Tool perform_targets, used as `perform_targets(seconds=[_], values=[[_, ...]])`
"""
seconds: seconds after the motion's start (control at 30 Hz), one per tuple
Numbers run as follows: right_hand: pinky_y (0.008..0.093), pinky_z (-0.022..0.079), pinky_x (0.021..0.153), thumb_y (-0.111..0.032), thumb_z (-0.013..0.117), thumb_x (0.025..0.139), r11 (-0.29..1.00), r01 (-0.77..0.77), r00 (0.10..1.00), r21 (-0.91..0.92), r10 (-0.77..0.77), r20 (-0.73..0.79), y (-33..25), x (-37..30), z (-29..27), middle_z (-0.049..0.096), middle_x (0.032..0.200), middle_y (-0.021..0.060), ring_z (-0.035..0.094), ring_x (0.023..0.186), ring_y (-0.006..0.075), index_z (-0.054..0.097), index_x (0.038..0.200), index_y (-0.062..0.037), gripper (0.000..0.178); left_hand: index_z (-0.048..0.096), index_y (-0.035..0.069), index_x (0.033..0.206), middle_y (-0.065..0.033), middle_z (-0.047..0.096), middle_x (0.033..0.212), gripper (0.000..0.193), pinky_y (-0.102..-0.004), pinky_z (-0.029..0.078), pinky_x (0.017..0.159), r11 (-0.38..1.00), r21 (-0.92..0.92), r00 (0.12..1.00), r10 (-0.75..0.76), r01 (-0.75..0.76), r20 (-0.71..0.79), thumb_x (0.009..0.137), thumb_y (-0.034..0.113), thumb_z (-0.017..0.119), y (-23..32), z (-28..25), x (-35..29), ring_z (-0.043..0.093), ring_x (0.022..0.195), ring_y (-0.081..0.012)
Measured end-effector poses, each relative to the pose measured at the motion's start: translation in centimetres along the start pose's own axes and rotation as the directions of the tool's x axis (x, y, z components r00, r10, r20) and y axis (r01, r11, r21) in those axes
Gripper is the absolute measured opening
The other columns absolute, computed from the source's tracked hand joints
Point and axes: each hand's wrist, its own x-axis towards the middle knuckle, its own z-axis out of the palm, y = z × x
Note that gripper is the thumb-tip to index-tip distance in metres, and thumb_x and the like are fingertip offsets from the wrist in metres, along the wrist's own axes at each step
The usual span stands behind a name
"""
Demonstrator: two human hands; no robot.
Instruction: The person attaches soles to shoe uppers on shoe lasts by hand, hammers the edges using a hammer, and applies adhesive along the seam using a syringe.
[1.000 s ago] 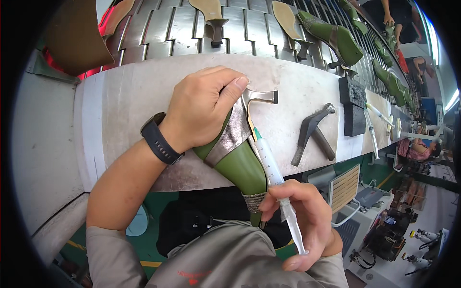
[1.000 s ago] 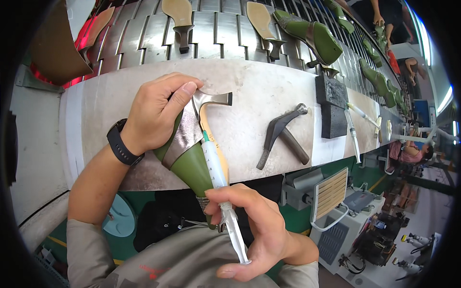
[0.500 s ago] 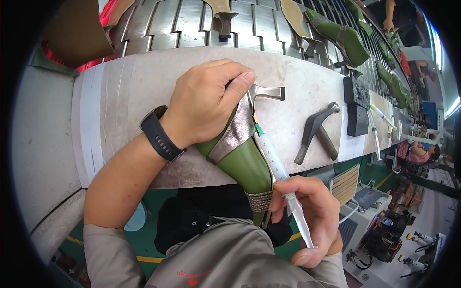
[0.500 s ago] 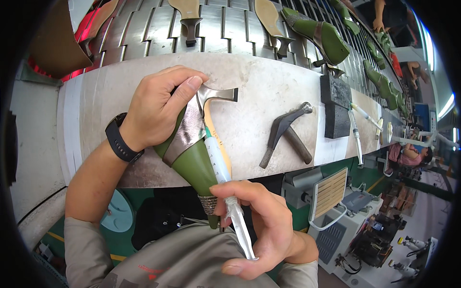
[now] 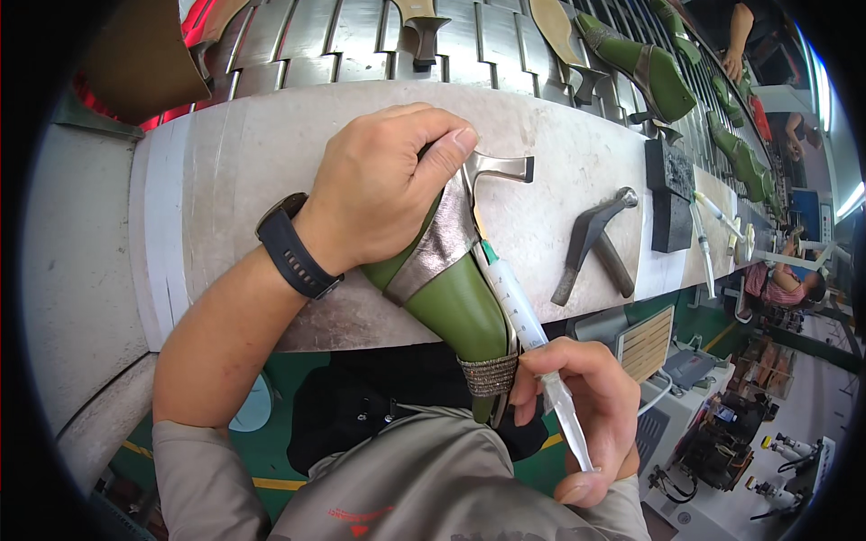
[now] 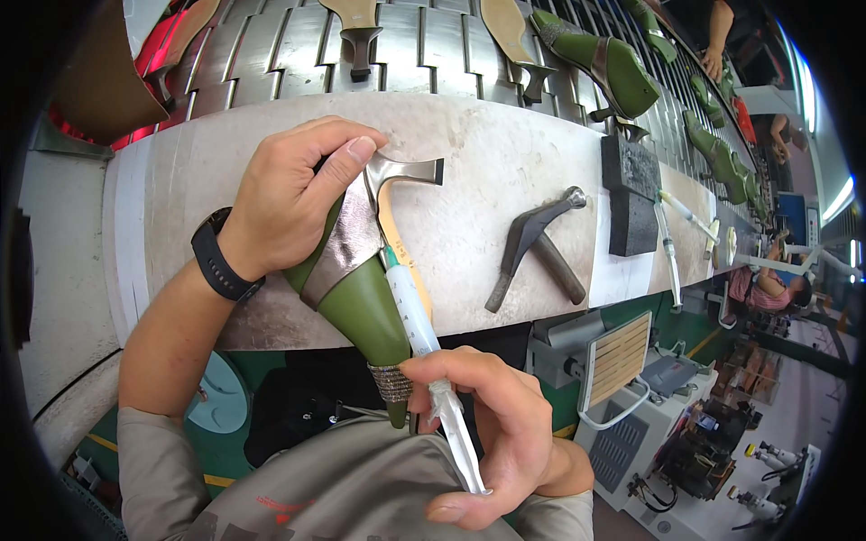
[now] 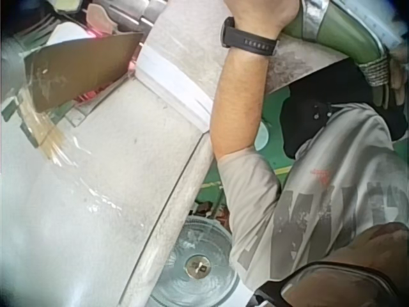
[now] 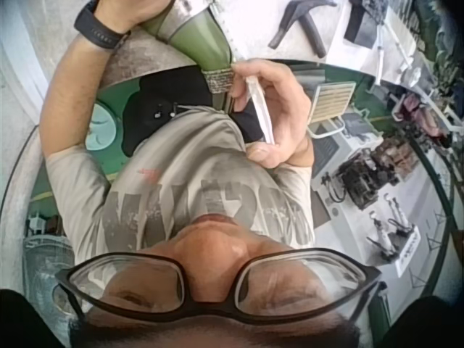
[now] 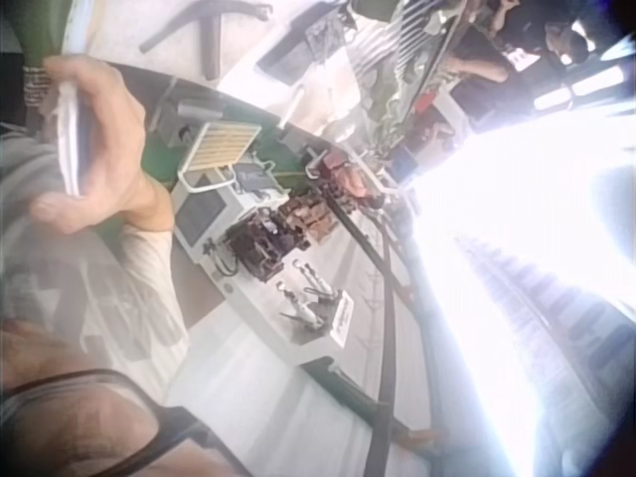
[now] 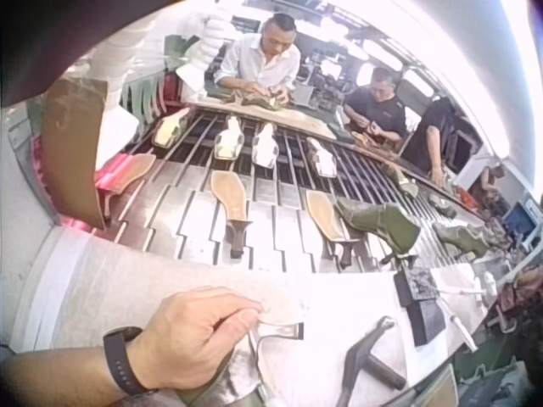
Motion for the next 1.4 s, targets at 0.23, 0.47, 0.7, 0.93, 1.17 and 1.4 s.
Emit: perform_targets(seconds=[0.23,0.47,0.7,0.93,1.17,1.4], values=[[0.0291,0.053,0.073,-0.075,0.090,0.065,0.998,-0.019,0.999,-0.060,0.021,0.031,0.0,-0.7,0.2,0.067,0.102,0.0189,0.065,0.081,0.0186,0.053,0.135,0.0126,0.118,0.074,-0.007,0.114,-0.0189,0.076,0.104,0.031,-0.0339,0.055,0.087,1.000,0.007,1.000,0.000,0.000,0.002,0.109,0.019,0.059,0.0,-0.2,-0.1,0.072,0.094,-0.0266],[0.0290,0.052,0.071,-0.073,0.091,0.066,0.998,0.018,1.000,-0.052,-0.017,0.005,0.1,-0.9,0.4,0.067,0.101,0.0188,0.065,0.080,0.0184,0.053,0.135,0.0142,0.117,0.074,-0.007,0.114,-0.0185,0.076,0.102,0.030,-0.0337,0.054,0.085,1.000,0.006,1.000,-0.011,0.010,0.003,0.109,0.019,0.059,0.2,-0.6,-0.2,0.072,0.092,-0.0261],[0.0294,0.055,0.072,-0.057,0.094,0.068,0.997,0.067,0.998,-0.047,-0.067,0.008,0.8,-1.0,0.9,0.069,0.100,0.0179,0.067,0.081,0.0184,0.057,0.135,0.0150,0.105,0.074,-0.007,0.114,-0.0174,0.075,0.101,0.030,-0.0327,0.054,0.084,1.000,-0.015,1.000,0.000,0.000,-0.001,0.109,0.018,0.058,0.1,-0.5,-0.2,0.071,0.091,-0.0242],[0.0285,0.055,0.072,-0.053,0.095,0.068,0.991,0.094,0.995,-0.092,-0.091,0.045,0.5,-0.8,1.0,0.069,0.101,0.0170,0.066,0.082,0.0176,0.057,0.136,0.0136,0.103,0.073,-0.008,0.114,-0.0166,0.076,0.102,0.030,-0.0324,0.053,0.085,0.999,-0.040,1.000,-0.013,0.013,-0.007,0.109,0.018,0.058,0.1,-0.6,-0.4,0.070,0.092,-0.0223],[0.0278,0.055,0.071,-0.052,0.096,0.068,0.991,0.078,0.996,-0.107,-0.073,0.054,0.4,-0.9,1.4,0.069,0.102,0.0164,0.067,0.082,0.0173,0.057,0.137,0.0129,0.102,0.074,-0.008,0.115,-0.0169,0.076,0.104,0.031,-0.0323,0.054,0.086,0.999,-0.039,1.000,-0.004,0.003,-0.013,0.109,0.018,0.058,-0.1,-0.9,-0.6,0.071,0.093,-0.0226],[0.0287,0.056,0.072,-0.054,0.096,0.069,0.996,0.053,0.998,-0.072,-0.050,0.045,-0.4,-1.6,1.4,0.069,0.104,0.0170,0.067,0.085,0.0182,0.057,0.138,0.0132,0.103,0.073,-0.007,0.115,-0.0174,0.076,0.104,0.029,-0.0322,0.054,0.086,1.000,-0.025,1.000,0.010,-0.010,0.004,0.109,0.017,0.058,0.5,-1.0,0.1,0.071,0.094,-0.0232]])
